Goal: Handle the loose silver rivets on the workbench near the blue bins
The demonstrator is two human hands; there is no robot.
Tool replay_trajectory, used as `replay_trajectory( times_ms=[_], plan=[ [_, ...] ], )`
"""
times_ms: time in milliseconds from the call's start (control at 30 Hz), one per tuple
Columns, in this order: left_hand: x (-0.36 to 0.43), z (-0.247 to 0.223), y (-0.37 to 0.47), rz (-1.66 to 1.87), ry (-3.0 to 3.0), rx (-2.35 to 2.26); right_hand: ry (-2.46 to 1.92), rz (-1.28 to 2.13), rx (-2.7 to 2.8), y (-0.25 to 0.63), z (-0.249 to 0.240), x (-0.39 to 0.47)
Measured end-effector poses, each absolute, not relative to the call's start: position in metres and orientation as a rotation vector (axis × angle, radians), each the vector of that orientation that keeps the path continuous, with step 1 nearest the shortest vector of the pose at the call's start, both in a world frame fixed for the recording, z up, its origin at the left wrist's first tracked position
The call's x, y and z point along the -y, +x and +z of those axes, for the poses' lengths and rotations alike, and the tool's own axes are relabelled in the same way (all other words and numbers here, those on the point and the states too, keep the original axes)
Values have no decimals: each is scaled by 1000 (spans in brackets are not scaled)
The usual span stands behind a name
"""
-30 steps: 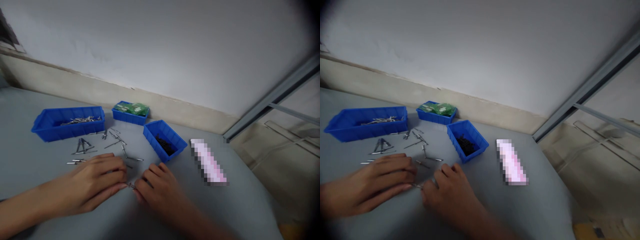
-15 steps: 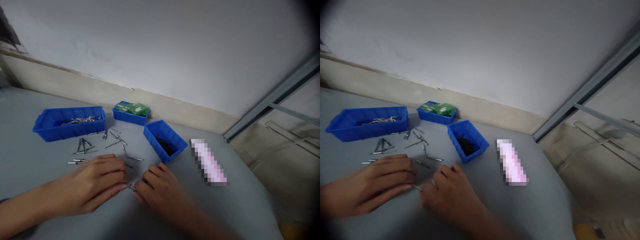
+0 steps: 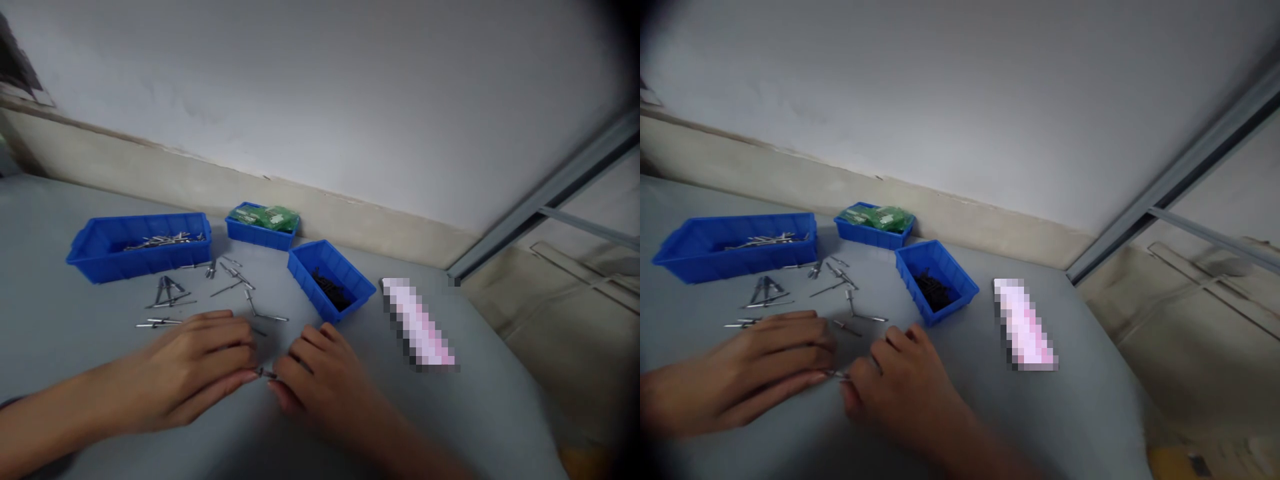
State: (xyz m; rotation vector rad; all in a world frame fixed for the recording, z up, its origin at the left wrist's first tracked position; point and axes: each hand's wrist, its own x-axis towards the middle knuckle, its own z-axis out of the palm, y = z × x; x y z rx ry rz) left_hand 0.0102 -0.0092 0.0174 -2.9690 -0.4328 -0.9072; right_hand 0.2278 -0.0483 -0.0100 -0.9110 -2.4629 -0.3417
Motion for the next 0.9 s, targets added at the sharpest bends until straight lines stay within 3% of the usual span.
replay_trajectory(
  times_ms=[900],
  plan=[
    [11,14,9,-801,-3055,503,-910,-295,2440,229,-6,50]
  ],
)
